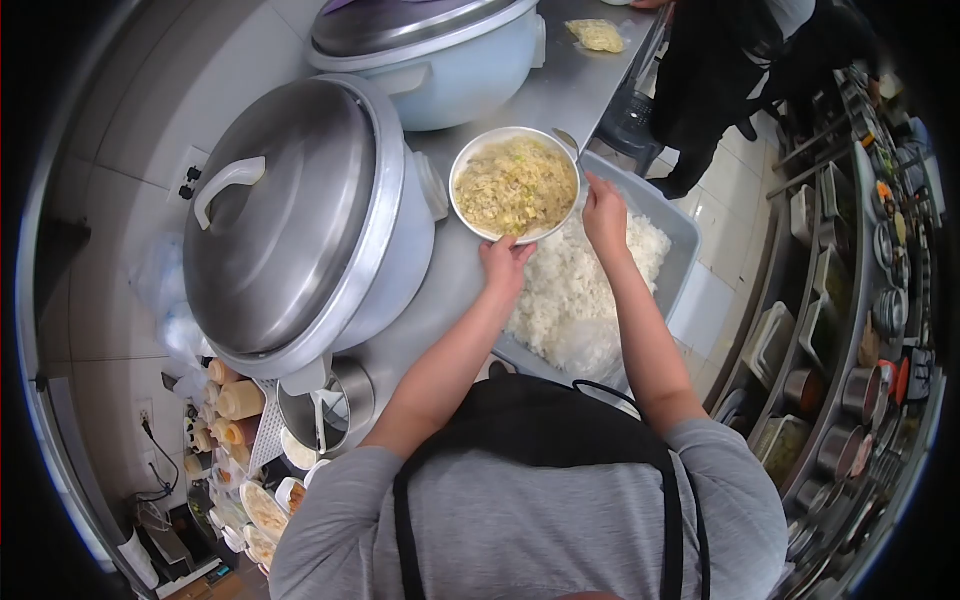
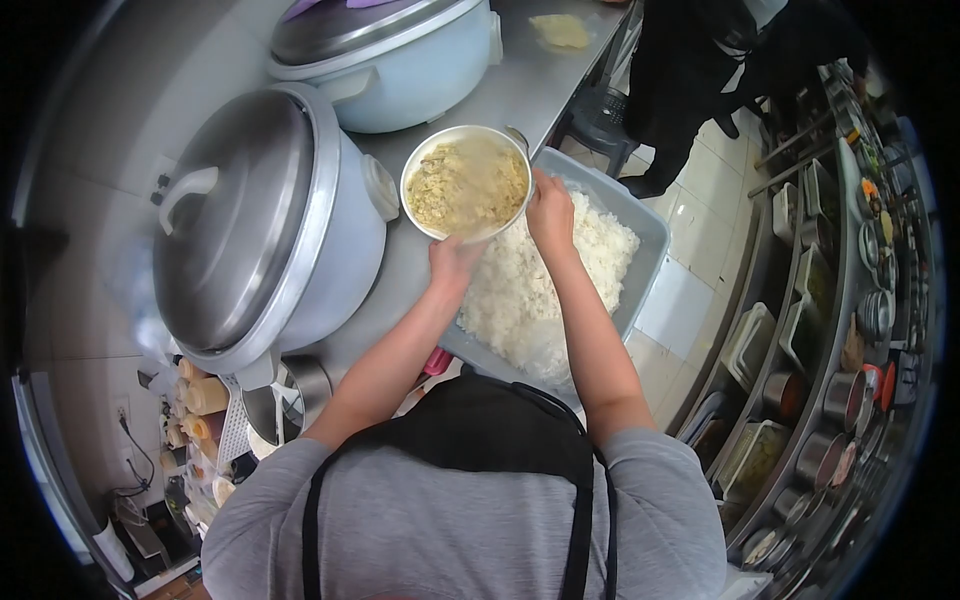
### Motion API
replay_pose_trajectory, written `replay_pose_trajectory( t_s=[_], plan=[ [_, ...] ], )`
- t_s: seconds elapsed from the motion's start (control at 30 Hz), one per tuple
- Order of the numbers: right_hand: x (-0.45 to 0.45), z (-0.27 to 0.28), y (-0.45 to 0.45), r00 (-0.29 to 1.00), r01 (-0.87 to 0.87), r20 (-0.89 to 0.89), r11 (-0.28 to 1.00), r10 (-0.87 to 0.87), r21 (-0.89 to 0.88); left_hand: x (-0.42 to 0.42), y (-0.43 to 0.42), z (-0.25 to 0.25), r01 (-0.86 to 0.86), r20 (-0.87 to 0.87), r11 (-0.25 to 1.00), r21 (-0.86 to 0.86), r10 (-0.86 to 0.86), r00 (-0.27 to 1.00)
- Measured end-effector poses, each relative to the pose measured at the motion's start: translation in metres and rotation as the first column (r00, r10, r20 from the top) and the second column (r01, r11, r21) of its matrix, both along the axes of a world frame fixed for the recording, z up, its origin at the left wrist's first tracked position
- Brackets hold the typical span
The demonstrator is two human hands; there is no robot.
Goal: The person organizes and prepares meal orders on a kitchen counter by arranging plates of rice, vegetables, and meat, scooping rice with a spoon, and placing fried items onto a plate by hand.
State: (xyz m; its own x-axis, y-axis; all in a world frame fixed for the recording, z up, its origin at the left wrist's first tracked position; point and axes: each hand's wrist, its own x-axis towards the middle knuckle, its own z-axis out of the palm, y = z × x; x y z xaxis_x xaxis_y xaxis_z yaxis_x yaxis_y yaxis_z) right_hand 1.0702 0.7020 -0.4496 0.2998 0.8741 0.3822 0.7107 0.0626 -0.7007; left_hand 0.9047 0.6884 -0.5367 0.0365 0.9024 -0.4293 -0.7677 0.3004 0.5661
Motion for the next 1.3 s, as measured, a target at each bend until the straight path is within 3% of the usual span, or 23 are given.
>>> replay_pose_trajectory(
  t_s=[0.1, 0.17, 0.3, 0.37, 0.47, 0.5, 0.57, 0.67, 0.8, 0.97, 1.2, 1.3],
  plan=[
    [-0.007, -0.023, -0.006, 1.000, -0.005, -0.002, 0.997, 0.005, -0.072, 0.013, 0.005, 0.000, -0.017, 0.042, 1.000, 0.005, 0.017, 0.999],
    [-0.023, -0.033, -0.009, 1.000, 0.030, 0.006, 0.995, -0.029, -0.098, 0.019, 0.006, 0.006, 0.100, -0.068, 0.994, 0.049, -0.097, 0.993],
    [-0.042, -0.031, -0.013, 1.000, 0.027, 0.006, 0.995, -0.026, -0.094, 0.012, 0.018, -0.011, 0.246, -0.130, 0.966, 0.084, -0.234, 0.963],
    [-0.032, -0.013, -0.010, 0.999, -0.036, -0.043, 0.992, 0.031, -0.120, 0.004, 0.027, -0.036, 0.326, 0.014, 0.941, 0.094, -0.328, 0.944],
    [-0.028, -0.007, 0.009, 0.998, 0.023, -0.056, 0.999, -0.025, -0.039, -0.016, 0.022, -0.033, 0.456, 0.061, 0.882, 0.115, -0.464, 0.883],
    [-0.028, -0.015, 0.016, 0.998, 0.024, -0.056, 0.999, -0.026, -0.040, -0.023, 0.017, -0.028, 0.457, 0.062, 0.882, 0.114, -0.465, 0.883],
    [-0.032, -0.042, 0.026, 0.998, -0.045, 0.048, 0.998, 0.047, -0.038, -0.034, 0.001, -0.001, 0.447, 0.023, 0.892, -0.068, -0.447, 0.894],
    [-0.020, -0.015, 0.014, 0.996, -0.088, 0.017, 0.995, 0.089, -0.041, -0.045, -0.028, 0.044, 0.364, -0.127, 0.908, -0.208, -0.394, 0.910],
    [-0.028, 0.000, -0.020, 0.998, -0.055, -0.043, 0.998, 0.053, -0.044, -0.067, -0.048, 0.051, 0.344, -0.107, 0.915, -0.209, -0.371, 0.922],
    [-0.059, -0.004, -0.043, 0.982, -0.182, -0.065, 0.983, 0.179, -0.036, -0.081, -0.071, 0.051, 0.353, -0.091, 0.912, -0.210, -0.378, 0.921],
    [-0.058, -0.018, -0.029, 0.979, -0.202, 0.009, 0.979, 0.202, 0.003, -0.097, -0.100, 0.061, 0.384, -0.135, 0.904, -0.187, -0.411, 0.902],
    [-0.058, 0.016, -0.052, 0.979, -0.190, -0.064, 0.979, 0.195, 0.072, -0.106, -0.111, 0.064, 0.363, -0.135, 0.908, -0.211, -0.394, 0.909]
  ],
)
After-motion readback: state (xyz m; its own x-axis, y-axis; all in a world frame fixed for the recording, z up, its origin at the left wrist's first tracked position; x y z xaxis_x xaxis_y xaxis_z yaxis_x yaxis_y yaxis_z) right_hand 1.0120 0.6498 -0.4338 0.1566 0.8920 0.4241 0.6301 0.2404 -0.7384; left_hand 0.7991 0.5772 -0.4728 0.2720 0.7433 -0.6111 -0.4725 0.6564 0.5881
